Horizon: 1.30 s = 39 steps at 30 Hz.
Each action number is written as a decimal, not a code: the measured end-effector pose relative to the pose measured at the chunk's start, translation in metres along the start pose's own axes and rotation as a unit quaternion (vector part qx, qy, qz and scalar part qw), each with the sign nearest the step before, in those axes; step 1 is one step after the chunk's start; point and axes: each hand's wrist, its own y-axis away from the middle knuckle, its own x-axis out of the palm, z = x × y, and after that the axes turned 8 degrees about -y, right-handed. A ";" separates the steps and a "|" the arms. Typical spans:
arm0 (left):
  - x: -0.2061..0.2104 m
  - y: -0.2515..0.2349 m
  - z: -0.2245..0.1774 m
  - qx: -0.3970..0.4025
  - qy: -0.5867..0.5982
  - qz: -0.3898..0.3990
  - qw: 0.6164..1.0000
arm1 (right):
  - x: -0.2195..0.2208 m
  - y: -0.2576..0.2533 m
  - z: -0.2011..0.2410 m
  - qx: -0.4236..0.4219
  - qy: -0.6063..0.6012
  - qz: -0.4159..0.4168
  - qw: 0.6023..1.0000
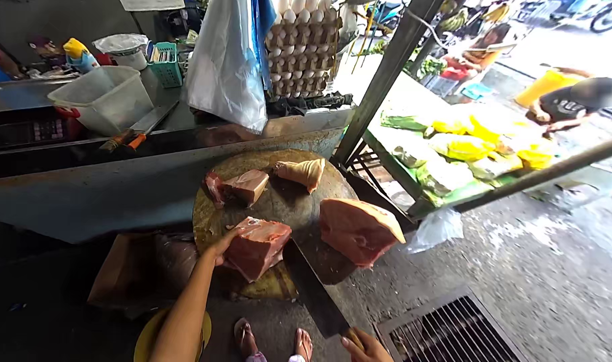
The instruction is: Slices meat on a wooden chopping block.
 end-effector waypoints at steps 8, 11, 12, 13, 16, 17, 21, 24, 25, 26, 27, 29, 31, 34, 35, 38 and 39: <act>0.033 0.022 0.054 0.060 0.199 -0.017 0.978 | 0.006 -0.057 0.064 -0.023 0.037 0.006 0.999; 0.047 0.021 0.060 0.078 0.195 -0.013 0.978 | 0.006 -0.069 0.074 -0.036 0.067 -0.004 0.997; 0.051 0.021 0.061 0.077 0.176 -0.006 0.981 | 0.006 -0.070 0.074 -0.042 0.076 -0.012 0.996; 0.054 0.022 0.060 0.079 0.156 0.000 0.985 | 0.005 -0.069 0.072 -0.048 0.088 -0.022 0.995; 0.066 0.026 0.055 0.131 0.162 -0.003 0.978 | 0.003 -0.056 0.061 -0.054 0.130 -0.060 0.988; 0.068 0.027 0.051 0.147 0.169 -0.010 0.975 | 0.004 -0.049 0.056 -0.057 0.136 -0.077 0.986; 0.080 0.030 0.041 0.170 0.155 -0.036 0.973 | 0.015 -0.012 0.052 -0.143 0.097 -0.161 0.972; 0.091 0.033 0.037 0.176 0.155 -0.059 0.970 | 0.027 0.000 0.079 -0.280 0.067 -0.199 0.937; 0.094 0.033 0.036 0.178 0.164 -0.066 0.968 | 0.031 0.000 0.093 -0.327 0.077 -0.200 0.920; 0.097 0.032 0.036 0.180 0.180 -0.075 0.964 | 0.035 0.000 0.109 -0.370 0.096 -0.198 0.903; 0.099 0.030 0.037 0.185 0.197 -0.090 0.959 | 0.039 -0.001 0.126 -0.400 0.118 -0.194 0.888; 0.102 0.029 0.041 0.193 0.228 -0.123 0.947 | 0.049 -0.003 0.152 -0.418 0.159 -0.185 0.875; 0.105 0.028 0.045 0.211 0.241 -0.144 0.936 | 0.056 -0.009 0.163 -0.381 0.188 -0.157 0.891; 0.108 0.037 0.046 0.201 0.242 -0.148 0.938 | 0.057 -0.028 0.152 -0.284 0.239 -0.104 0.923; 0.109 0.042 0.046 0.189 0.243 -0.152 0.939 | 0.055 -0.035 0.142 -0.257 0.253 -0.092 0.928; 0.105 0.048 0.044 0.164 0.208 -0.165 0.950 | 0.046 -0.039 0.120 -0.248 0.256 -0.096 0.930; 0.100 0.045 0.043 0.169 0.177 -0.181 0.952 | 0.041 -0.034 0.115 -0.267 0.244 -0.105 0.926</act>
